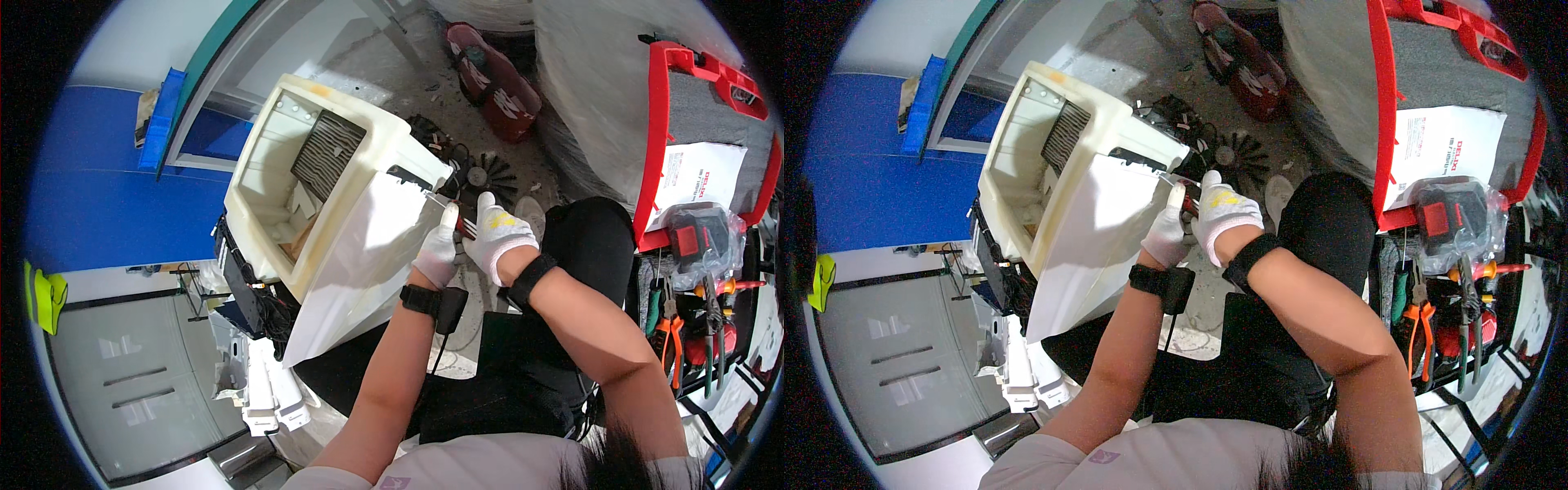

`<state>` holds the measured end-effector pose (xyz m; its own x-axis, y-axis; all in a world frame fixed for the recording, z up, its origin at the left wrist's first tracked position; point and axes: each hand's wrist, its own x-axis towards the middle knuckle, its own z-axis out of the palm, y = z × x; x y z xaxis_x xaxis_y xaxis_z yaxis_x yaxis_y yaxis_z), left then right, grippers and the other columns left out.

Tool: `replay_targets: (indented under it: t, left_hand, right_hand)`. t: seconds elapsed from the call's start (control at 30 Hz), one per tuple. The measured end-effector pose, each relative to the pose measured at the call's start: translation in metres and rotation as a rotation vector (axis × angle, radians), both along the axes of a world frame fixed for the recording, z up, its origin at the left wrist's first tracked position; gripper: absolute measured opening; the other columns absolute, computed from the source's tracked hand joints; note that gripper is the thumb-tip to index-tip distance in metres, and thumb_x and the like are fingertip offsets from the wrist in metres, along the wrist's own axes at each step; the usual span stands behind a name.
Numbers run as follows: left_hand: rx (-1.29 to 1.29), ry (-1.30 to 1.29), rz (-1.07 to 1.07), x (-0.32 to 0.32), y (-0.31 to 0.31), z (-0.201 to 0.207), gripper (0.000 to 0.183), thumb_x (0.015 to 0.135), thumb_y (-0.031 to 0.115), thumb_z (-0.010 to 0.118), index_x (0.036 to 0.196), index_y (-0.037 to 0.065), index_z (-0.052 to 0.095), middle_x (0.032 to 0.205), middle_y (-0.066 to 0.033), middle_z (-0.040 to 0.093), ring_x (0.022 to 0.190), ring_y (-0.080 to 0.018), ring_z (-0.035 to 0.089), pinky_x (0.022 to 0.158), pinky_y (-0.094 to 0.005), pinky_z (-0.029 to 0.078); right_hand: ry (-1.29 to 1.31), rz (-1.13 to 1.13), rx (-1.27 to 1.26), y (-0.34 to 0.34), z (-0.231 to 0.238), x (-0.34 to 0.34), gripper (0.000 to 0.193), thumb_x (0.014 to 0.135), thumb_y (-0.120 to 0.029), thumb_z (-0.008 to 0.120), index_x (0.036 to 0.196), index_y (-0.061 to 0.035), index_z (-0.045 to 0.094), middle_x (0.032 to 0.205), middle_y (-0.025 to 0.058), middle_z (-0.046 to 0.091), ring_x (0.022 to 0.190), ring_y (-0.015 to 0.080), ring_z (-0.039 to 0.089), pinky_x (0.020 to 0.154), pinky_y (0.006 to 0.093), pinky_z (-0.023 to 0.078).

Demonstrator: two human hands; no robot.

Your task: The person is working on a robotic device, connecting internal wiring and adjusting the plastic housing using a multi-tool.

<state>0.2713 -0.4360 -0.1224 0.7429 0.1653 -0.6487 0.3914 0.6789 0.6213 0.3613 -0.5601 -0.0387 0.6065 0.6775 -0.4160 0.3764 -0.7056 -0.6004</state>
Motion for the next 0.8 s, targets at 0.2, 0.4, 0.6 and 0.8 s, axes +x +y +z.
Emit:
replay_targets:
  t: [0.2, 0.4, 0.6, 0.8]
  left_hand:
    - [0.465, -0.015, -0.090, 0.006, -0.008, 0.013, 0.058, 0.096, 0.053, 0.037, 0.122, 0.004, 0.055, 0.110, -0.0109, 0.063, 0.098, -0.0202, 0.062, 0.083, -0.0305, 0.050]
    - [0.971, 0.266, -0.540, 0.000, -0.002, 0.019, 0.047, 0.097, 0.026, 0.049, 0.135, 0.002, 0.037, 0.107, -0.0110, 0.064, 0.096, -0.0208, 0.062, 0.081, -0.0300, 0.050]
    - [0.845, -0.063, -0.157, 0.000, 0.007, -0.018, 0.069, 0.090, 0.062, 0.043, 0.096, -0.003, 0.065, 0.085, -0.0085, 0.063, 0.077, -0.0142, 0.057, 0.070, -0.0292, 0.046]
    - [0.467, -0.276, -0.072, 0.002, -0.005, 0.009, 0.050, 0.096, 0.048, 0.040, 0.107, 0.004, 0.059, 0.090, -0.0050, 0.062, 0.082, -0.0120, 0.058, 0.071, -0.0266, 0.049]
  right_hand:
    - [-0.254, 0.034, -0.017, 0.005, -0.014, -0.003, 0.031, 0.079, -0.015, 0.060, 0.104, -0.0007, 0.048, 0.094, 0.0213, 0.062, 0.087, 0.0358, 0.064, 0.070, 0.0406, 0.052]
    - [-0.230, 0.051, -0.042, 0.007, -0.008, -0.004, 0.028, 0.083, -0.012, 0.053, 0.107, 0.0016, 0.048, 0.095, 0.0225, 0.063, 0.087, 0.0361, 0.065, 0.071, 0.0412, 0.052]
    - [0.037, 0.007, -0.011, 0.005, 0.005, 0.000, 0.047, 0.082, -0.026, 0.055, 0.114, 0.0070, 0.046, 0.097, 0.0262, 0.064, 0.091, 0.0382, 0.063, 0.073, 0.0415, 0.050]
    - [0.329, 0.124, 0.009, 0.000, 0.016, 0.035, 0.060, 0.072, -0.050, 0.059, 0.081, 0.0095, 0.066, 0.079, 0.0267, 0.064, 0.076, 0.0375, 0.065, 0.068, 0.0390, 0.049]
